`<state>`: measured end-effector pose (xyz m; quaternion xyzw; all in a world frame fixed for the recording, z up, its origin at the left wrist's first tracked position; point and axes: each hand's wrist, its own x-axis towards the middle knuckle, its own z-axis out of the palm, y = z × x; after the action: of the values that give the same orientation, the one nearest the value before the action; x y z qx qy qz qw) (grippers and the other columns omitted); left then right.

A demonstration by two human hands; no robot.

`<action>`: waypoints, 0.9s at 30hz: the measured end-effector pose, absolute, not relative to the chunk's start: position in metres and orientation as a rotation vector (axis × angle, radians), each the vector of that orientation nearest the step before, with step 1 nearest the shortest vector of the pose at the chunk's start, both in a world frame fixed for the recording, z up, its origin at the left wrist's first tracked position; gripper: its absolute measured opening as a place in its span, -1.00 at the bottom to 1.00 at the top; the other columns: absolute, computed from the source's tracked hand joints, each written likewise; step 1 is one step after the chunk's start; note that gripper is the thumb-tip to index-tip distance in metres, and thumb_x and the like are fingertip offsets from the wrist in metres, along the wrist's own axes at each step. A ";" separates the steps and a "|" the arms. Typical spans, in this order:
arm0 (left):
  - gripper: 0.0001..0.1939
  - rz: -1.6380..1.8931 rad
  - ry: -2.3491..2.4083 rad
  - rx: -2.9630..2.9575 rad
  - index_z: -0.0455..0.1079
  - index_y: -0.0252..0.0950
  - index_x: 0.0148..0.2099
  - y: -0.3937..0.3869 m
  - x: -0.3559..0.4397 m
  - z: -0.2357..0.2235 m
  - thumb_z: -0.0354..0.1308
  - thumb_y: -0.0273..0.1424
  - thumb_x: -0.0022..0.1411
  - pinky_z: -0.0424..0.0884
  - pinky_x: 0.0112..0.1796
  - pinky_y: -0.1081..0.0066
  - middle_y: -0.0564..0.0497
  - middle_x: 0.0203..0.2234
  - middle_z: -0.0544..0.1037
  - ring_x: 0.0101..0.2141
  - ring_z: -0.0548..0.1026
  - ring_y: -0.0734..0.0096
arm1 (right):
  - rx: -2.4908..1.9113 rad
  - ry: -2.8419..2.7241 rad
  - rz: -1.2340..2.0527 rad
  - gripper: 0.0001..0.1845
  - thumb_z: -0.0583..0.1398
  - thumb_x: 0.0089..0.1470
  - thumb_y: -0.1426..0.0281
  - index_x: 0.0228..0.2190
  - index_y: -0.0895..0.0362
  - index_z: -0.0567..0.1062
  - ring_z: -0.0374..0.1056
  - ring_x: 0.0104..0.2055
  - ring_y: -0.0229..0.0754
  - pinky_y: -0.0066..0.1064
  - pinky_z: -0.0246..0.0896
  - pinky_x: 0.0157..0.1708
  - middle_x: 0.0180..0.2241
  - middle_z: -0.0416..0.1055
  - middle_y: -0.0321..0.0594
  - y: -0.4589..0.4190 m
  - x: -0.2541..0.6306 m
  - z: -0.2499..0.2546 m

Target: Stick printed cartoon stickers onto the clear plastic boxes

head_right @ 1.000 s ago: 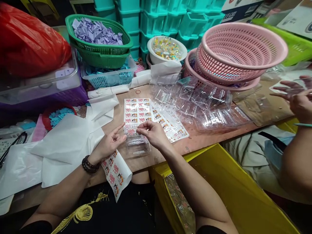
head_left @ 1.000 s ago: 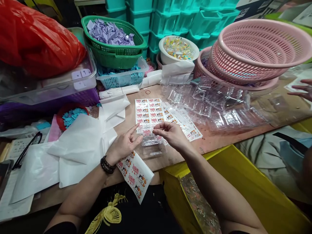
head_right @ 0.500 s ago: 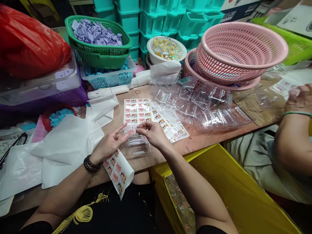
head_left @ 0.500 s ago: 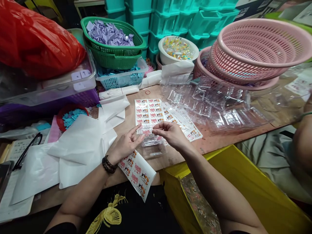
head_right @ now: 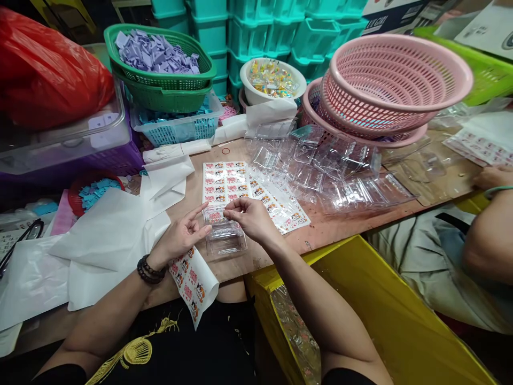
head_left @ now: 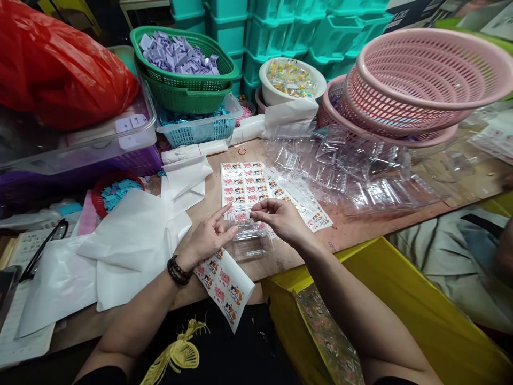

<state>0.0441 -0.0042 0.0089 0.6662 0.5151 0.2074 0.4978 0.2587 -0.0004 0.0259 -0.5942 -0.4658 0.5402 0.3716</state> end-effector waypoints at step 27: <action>-0.22 0.521 1.257 1.597 0.20 -0.38 0.36 -0.004 0.046 0.010 0.19 -0.15 0.16 0.13 -0.47 0.45 0.25 -0.64 0.21 -0.59 0.16 0.51 | -1.508 -1.143 1.418 -0.64 0.48 -0.31 0.20 -0.51 0.15 0.54 0.35 -0.46 -0.29 -0.36 0.24 -0.36 -0.52 0.46 -0.32 0.000 0.257 0.026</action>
<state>0.0459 -0.0037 0.0098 0.6599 0.5195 0.2153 0.4983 0.2575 0.0003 0.0256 -0.5902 -0.4475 0.5548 0.3789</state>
